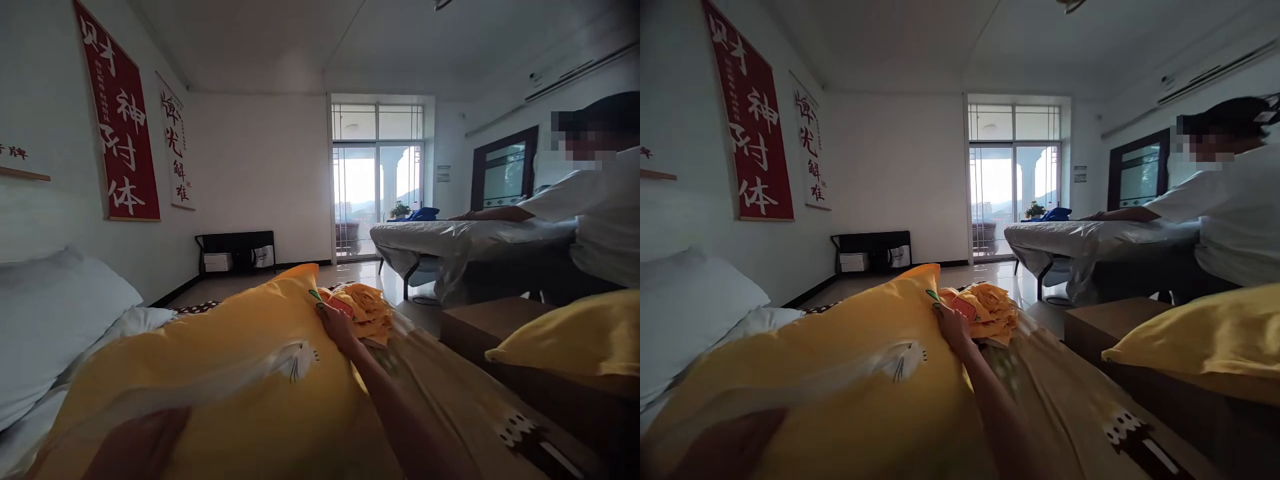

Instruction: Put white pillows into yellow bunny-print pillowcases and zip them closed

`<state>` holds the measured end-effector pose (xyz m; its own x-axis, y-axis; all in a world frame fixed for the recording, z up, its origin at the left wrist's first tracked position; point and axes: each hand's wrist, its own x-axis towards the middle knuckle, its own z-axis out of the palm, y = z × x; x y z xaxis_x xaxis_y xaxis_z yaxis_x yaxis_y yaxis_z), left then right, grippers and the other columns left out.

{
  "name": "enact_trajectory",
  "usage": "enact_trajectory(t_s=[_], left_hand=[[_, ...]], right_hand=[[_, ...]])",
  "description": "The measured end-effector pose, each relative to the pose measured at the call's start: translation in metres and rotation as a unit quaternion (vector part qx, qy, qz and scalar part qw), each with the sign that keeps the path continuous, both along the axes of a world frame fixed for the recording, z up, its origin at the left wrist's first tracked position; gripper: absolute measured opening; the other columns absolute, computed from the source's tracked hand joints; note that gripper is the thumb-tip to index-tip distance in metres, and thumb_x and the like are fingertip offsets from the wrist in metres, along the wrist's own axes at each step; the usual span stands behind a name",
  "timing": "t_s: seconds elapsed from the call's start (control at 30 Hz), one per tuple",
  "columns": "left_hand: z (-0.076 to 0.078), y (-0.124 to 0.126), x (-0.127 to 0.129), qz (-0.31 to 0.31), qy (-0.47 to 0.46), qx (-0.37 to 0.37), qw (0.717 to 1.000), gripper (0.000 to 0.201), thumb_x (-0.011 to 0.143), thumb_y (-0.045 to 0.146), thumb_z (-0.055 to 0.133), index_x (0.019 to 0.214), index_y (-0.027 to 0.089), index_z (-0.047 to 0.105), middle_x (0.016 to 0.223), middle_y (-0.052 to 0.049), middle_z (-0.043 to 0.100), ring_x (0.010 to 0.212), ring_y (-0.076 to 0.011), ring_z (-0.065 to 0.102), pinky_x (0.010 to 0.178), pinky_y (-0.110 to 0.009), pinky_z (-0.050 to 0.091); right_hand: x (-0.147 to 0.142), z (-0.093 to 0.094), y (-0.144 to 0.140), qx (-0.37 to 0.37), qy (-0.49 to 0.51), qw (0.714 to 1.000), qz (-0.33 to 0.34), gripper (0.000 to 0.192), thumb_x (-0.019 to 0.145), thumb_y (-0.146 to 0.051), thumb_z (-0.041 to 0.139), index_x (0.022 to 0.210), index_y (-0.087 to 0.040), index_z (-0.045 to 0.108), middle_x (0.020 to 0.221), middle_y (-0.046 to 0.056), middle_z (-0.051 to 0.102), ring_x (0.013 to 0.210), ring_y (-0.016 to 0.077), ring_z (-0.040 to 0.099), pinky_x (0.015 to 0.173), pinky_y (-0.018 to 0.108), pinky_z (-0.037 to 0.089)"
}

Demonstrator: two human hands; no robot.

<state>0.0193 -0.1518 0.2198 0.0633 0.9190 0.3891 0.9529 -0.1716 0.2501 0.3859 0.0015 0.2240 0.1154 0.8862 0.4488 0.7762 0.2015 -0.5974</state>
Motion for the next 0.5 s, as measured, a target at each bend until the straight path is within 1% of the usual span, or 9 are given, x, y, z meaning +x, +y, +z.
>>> enact_trajectory(t_s=[0.1, 0.17, 0.2, 0.27, 0.3, 0.33, 0.4, 0.47, 0.5], left_hand=[[-0.008, -0.003, 0.009, 0.000, 0.071, -0.088, 0.994, 0.051, 0.092, 0.043, 0.026, 0.086, 0.027, 0.074, 0.088, -0.005, 0.075, 0.083, -0.0239, 0.070, 0.073, -0.031, 0.049], [-0.015, 0.003, 0.015, 0.005, 0.097, -0.094, 0.991, 0.048, 0.092, 0.038, 0.026, 0.092, 0.026, 0.073, 0.091, -0.007, 0.075, 0.084, -0.0249, 0.070, 0.072, -0.032, 0.050], [-0.018, 0.006, 0.017, 0.004, 0.103, -0.088, 0.991, 0.047, 0.092, 0.037, 0.027, 0.095, 0.026, 0.073, 0.093, -0.008, 0.075, 0.084, -0.0256, 0.070, 0.072, -0.033, 0.050], [-0.023, 0.010, 0.022, -0.014, 0.099, -0.082, 0.992, 0.045, 0.090, 0.034, 0.029, 0.100, 0.026, 0.072, 0.097, -0.009, 0.074, 0.085, -0.0267, 0.070, 0.072, -0.035, 0.050], [-0.024, 0.011, 0.023, -0.023, 0.090, -0.081, 0.992, 0.045, 0.090, 0.034, 0.029, 0.101, 0.027, 0.072, 0.099, -0.009, 0.074, 0.086, -0.0269, 0.070, 0.073, -0.035, 0.050], [-0.024, 0.012, 0.025, -0.028, 0.079, -0.082, 0.993, 0.046, 0.090, 0.035, 0.028, 0.099, 0.027, 0.073, 0.099, -0.009, 0.074, 0.087, -0.0268, 0.070, 0.074, -0.036, 0.049], [-0.023, 0.011, 0.028, -0.019, 0.056, -0.093, 0.994, 0.049, 0.092, 0.040, 0.026, 0.092, 0.027, 0.073, 0.095, -0.008, 0.075, 0.088, -0.0263, 0.069, 0.076, -0.035, 0.048], [-0.021, 0.010, 0.027, -0.006, 0.038, -0.106, 0.994, 0.053, 0.094, 0.045, 0.023, 0.087, 0.027, 0.072, 0.091, -0.007, 0.075, 0.089, -0.0260, 0.069, 0.077, -0.034, 0.047], [-0.020, 0.010, 0.027, -0.003, 0.034, -0.113, 0.993, 0.054, 0.094, 0.046, 0.022, 0.086, 0.026, 0.072, 0.090, -0.007, 0.075, 0.090, -0.0262, 0.069, 0.077, -0.034, 0.046]], right_hand=[[0.003, -0.015, 0.004, -0.033, -0.049, 0.998, -0.028, 0.025, 0.091, -0.035, 0.051, 0.104, -0.021, 0.068, 0.088, 0.012, 0.071, 0.089, 0.0267, 0.065, 0.083, 0.039, 0.043], [0.007, -0.021, -0.004, -0.038, -0.069, 0.996, -0.043, 0.024, 0.090, -0.030, 0.053, 0.103, -0.016, 0.067, 0.091, 0.014, 0.070, 0.089, 0.0265, 0.065, 0.080, 0.036, 0.044], [0.008, -0.020, -0.012, -0.029, -0.075, 0.995, -0.050, 0.025, 0.091, -0.028, 0.050, 0.104, -0.014, 0.066, 0.096, 0.016, 0.069, 0.092, 0.0269, 0.064, 0.080, 0.036, 0.044], [0.007, -0.012, -0.031, 0.012, -0.089, 0.995, -0.047, 0.030, 0.095, -0.025, 0.041, 0.109, -0.010, 0.063, 0.108, 0.019, 0.064, 0.104, 0.0272, 0.059, 0.086, 0.036, 0.041], [0.003, -0.007, -0.042, 0.037, -0.098, 0.994, -0.030, 0.032, 0.096, -0.025, 0.038, 0.111, -0.011, 0.062, 0.112, 0.017, 0.063, 0.108, 0.0253, 0.056, 0.089, 0.035, 0.039], [-0.003, -0.003, -0.053, 0.056, -0.108, 0.993, 0.001, 0.030, 0.097, -0.026, 0.038, 0.110, -0.014, 0.062, 0.112, 0.013, 0.063, 0.109, 0.0218, 0.055, 0.092, 0.032, 0.038], [-0.019, 0.000, -0.076, 0.080, -0.145, 0.980, 0.110, 0.021, 0.094, -0.030, 0.047, 0.102, -0.022, 0.065, 0.103, 0.003, 0.067, 0.101, 0.0150, 0.057, 0.091, 0.025, 0.036], [-0.034, -0.005, -0.096, 0.092, -0.202, 0.948, 0.227, 0.013, 0.087, -0.035, 0.060, 0.093, -0.024, 0.066, 0.092, -0.001, 0.068, 0.091, 0.0132, 0.059, 0.089, 0.025, 0.036], [-0.039, -0.009, -0.103, 0.097, -0.226, 0.932, 0.265, 0.016, 0.085, -0.038, 0.063, 0.091, -0.023, 0.065, 0.089, -0.001, 0.068, 0.089, 0.0138, 0.059, 0.089, 0.027, 0.035]])
